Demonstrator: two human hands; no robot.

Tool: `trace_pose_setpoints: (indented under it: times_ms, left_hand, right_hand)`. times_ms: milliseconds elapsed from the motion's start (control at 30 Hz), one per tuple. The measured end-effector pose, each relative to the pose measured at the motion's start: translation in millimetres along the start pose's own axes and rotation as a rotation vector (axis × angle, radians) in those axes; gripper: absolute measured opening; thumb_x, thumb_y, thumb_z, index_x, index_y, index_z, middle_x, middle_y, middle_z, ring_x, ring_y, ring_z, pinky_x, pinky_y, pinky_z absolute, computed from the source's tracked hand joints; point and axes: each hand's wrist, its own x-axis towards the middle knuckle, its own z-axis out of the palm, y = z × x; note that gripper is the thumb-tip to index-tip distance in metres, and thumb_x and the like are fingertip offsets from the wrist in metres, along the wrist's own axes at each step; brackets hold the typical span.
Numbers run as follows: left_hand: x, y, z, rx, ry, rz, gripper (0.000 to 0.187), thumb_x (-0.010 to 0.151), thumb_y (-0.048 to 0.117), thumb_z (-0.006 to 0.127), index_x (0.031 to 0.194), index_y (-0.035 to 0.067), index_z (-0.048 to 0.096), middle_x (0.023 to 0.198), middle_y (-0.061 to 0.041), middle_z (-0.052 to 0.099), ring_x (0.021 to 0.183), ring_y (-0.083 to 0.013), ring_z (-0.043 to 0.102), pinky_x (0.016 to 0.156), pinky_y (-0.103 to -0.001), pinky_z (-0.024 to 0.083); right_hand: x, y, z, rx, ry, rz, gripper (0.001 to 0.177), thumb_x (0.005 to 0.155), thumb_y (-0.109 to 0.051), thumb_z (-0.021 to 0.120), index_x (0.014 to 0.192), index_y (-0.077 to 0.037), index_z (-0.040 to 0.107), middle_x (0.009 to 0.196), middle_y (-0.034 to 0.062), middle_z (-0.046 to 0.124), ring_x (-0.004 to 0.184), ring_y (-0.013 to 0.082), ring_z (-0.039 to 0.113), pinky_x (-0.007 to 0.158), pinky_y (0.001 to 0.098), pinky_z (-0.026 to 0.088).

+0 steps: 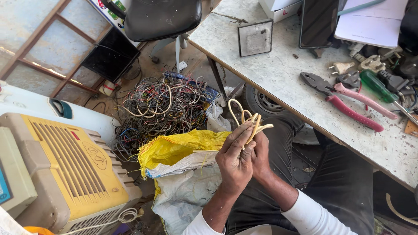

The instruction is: The person sits at a cluttered workbench and strips the insulation from several small electrical wires using pliers. They handle multiple wires, cut the ends, and place the stripped pieces into a yellow bag on the floor.

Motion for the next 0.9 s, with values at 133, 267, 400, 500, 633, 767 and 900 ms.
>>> trace_pose_setpoints:
  times_ms: [133, 267, 400, 500, 633, 767, 900]
  left_hand:
    - [-3, -6, 1, -0.035, 0.015, 0.015, 0.028, 0.107, 0.010, 0.063, 0.134, 0.002, 0.066, 0.135, -0.016, 0.068, 0.128, -0.0305, 0.069, 0.107, -0.039, 0.061]
    - [-4, -8, 0, -0.032, 0.020, 0.017, 0.028, 0.107, 0.009, 0.063, 0.133, 0.002, 0.066, 0.135, -0.016, 0.068, 0.128, -0.0306, 0.069, 0.107, -0.039, 0.061]
    - [-3, -8, -1, -0.028, 0.023, 0.010, 0.027, 0.107, 0.009, 0.063, 0.133, 0.002, 0.066, 0.134, -0.016, 0.069, 0.127, -0.0303, 0.070, 0.107, -0.038, 0.061]
    - [-3, -9, -2, -0.009, 0.028, 0.000, 0.027, 0.106, 0.009, 0.063, 0.132, 0.002, 0.067, 0.133, -0.016, 0.069, 0.127, -0.0303, 0.070, 0.107, -0.038, 0.061]
    - [-6, -10, -1, -0.012, 0.025, -0.027, 0.027, 0.106, 0.010, 0.063, 0.132, 0.003, 0.067, 0.133, -0.016, 0.070, 0.125, -0.0308, 0.070, 0.106, -0.039, 0.060]
    - [-5, -9, -2, -0.023, 0.092, -0.087, 0.029, 0.104, 0.009, 0.063, 0.132, 0.000, 0.066, 0.131, -0.015, 0.071, 0.124, -0.0280, 0.071, 0.106, -0.038, 0.059]
    - [-5, -16, -8, -0.082, 0.151, -0.300, 0.034, 0.103, 0.008, 0.057, 0.134, -0.005, 0.064, 0.131, -0.016, 0.069, 0.119, -0.0259, 0.069, 0.102, -0.037, 0.055]
  right_hand:
    - [-4, 11, 0, -0.041, -0.002, -0.024, 0.045, 0.104, -0.044, 0.059, 0.105, 0.001, 0.056, 0.088, 0.0104, 0.060, 0.078, 0.0204, 0.057, 0.068, 0.0365, 0.049]
    - [-6, 19, 0, -0.094, 0.009, -0.053, 0.046, 0.104, -0.045, 0.058, 0.105, 0.001, 0.056, 0.089, 0.0106, 0.059, 0.078, 0.0210, 0.057, 0.068, 0.0379, 0.047]
    - [-8, 21, 1, -0.121, 0.011, -0.087, 0.047, 0.106, -0.045, 0.056, 0.107, 0.002, 0.057, 0.091, 0.0112, 0.059, 0.080, 0.0212, 0.058, 0.069, 0.0389, 0.047]
    - [-7, 19, 2, -0.139, 0.010, -0.067, 0.046, 0.106, -0.044, 0.056, 0.105, 0.001, 0.058, 0.089, 0.0114, 0.058, 0.079, 0.0214, 0.057, 0.067, 0.0396, 0.047]
    - [-4, 8, 4, -0.093, 0.004, 0.009, 0.041, 0.104, -0.041, 0.056, 0.104, 0.000, 0.059, 0.088, 0.0110, 0.061, 0.078, 0.0212, 0.060, 0.067, 0.0379, 0.050]
    - [-1, -13, 3, -0.050, 0.015, 0.021, 0.032, 0.101, -0.030, 0.058, 0.109, 0.000, 0.061, 0.096, 0.0114, 0.068, 0.085, 0.0219, 0.066, 0.074, 0.0358, 0.055]
    - [-1, -33, -2, -0.076, 0.046, -0.084, 0.032, 0.097, -0.010, 0.064, 0.125, 0.000, 0.052, 0.111, 0.0134, 0.063, 0.103, 0.0212, 0.064, 0.089, 0.0357, 0.055]
